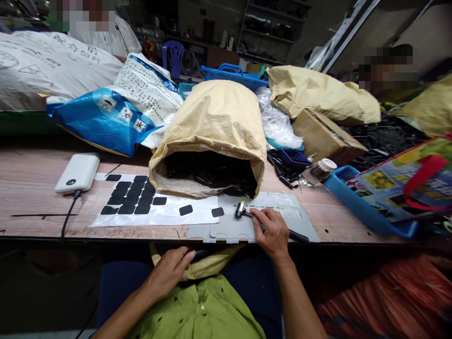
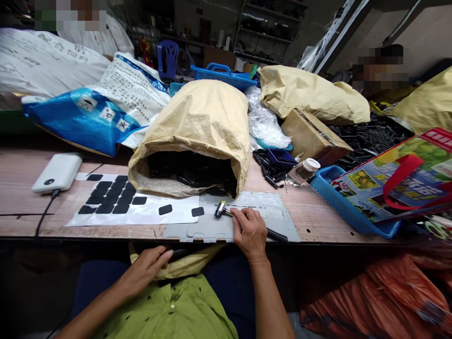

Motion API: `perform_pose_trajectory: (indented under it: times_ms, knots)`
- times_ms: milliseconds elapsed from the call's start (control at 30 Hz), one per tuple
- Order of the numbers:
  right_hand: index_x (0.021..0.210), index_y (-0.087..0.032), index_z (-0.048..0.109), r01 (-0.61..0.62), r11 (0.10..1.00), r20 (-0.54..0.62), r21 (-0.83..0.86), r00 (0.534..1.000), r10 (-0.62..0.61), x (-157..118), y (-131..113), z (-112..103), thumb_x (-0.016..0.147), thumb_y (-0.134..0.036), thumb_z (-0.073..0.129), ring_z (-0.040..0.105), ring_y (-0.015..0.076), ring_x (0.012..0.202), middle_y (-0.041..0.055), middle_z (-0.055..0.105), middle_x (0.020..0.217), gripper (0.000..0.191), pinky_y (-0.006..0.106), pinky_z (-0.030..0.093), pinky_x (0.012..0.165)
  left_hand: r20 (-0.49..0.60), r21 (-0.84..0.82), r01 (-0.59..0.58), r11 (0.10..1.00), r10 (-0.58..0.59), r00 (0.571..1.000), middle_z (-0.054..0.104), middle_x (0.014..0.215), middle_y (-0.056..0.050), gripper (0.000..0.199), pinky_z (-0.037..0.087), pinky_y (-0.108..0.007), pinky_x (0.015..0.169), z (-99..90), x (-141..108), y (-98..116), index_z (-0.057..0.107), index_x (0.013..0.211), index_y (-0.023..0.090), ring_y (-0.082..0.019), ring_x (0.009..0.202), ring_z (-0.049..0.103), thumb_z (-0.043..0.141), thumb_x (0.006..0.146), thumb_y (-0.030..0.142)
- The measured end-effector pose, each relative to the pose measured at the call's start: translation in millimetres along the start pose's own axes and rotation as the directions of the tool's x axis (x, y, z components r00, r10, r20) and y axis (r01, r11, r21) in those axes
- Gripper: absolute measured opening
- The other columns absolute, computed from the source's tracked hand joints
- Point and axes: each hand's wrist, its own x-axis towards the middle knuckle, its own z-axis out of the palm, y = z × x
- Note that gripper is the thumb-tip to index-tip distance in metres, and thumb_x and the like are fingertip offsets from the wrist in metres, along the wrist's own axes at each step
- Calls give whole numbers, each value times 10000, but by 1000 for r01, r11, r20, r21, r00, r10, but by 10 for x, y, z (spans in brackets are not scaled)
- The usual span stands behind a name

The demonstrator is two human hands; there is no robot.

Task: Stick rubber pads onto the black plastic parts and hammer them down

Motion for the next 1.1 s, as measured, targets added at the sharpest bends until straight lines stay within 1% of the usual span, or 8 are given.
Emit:
perform_pose_trajectory:
  times_ms: [133,300,433,533,633,733,900,1100]
  knots:
    - [1206,-268,711,-5,1000,-9,-5,1000,5,6,-4,1,963,-256,572,558,204,911,42,638,976,280,343,452,827,44,244,203,948,-220,974,737,918,-128,394,445,-359,778,28,162,-98,642,783,189,-290,934,698,384,1005,388]
    - [1204,-270,711,0,1000,-10,-6,1000,0,-4,8,0,959,-257,577,559,202,906,39,641,975,280,343,452,825,95,367,222,903,-274,957,747,1072,-197,401,466,-412,803,20,201,110,708,931,172,-376,1052,700,414,984,438]
    - [1208,-275,709,-12,1000,-9,-8,1000,12,-7,12,6,958,-258,577,561,204,911,38,643,975,284,341,451,828,165,375,35,926,-104,981,748,1016,-146,364,461,-381,764,-238,40,453,718,1060,194,-355,1003,700,504,956,469]
    - [1201,-272,711,-16,1000,-5,-10,1000,16,0,4,13,958,-266,575,561,206,914,40,642,971,279,341,450,830,246,194,-162,968,112,963,750,911,-34,331,435,-295,673,-623,50,715,718,1111,287,-242,842,700,534,955,512]
    - [1196,-273,713,-18,1000,-7,-14,1000,18,4,-4,16,960,-273,572,556,206,906,39,642,969,275,342,446,829,-14,195,-239,951,246,969,731,894,-20,338,440,-277,690,-980,390,836,726,1050,260,-187,788,660,455,1012,458]
    - [1196,-270,712,-21,1000,-15,-9,1000,21,-1,-2,16,960,-278,576,554,203,906,37,640,969,272,338,446,828,-357,409,-133,903,293,887,686,1078,-82,304,465,-323,842,-1180,950,807,696,1187,226,-243,1023,624,476,1007,333]
    - [1197,-263,710,-22,1000,-20,-2,1000,22,-10,1,9,955,-274,582,556,201,906,38,638,970,274,335,452,821,-344,592,10,806,242,907,605,1089,-103,256,465,-362,879,-1279,1553,724,707,1152,221,-285,1073,559,580,942,296]
    - [1190,-255,711,-32,999,-3,5,999,32,-3,-12,-1,938,-253,590,559,210,929,49,637,981,279,349,461,836,-347,544,-42,838,270,898,629,1008,-93,191,426,-379,862,-1418,1298,641,704,1015,198,-295,1007,544,670,880,328]
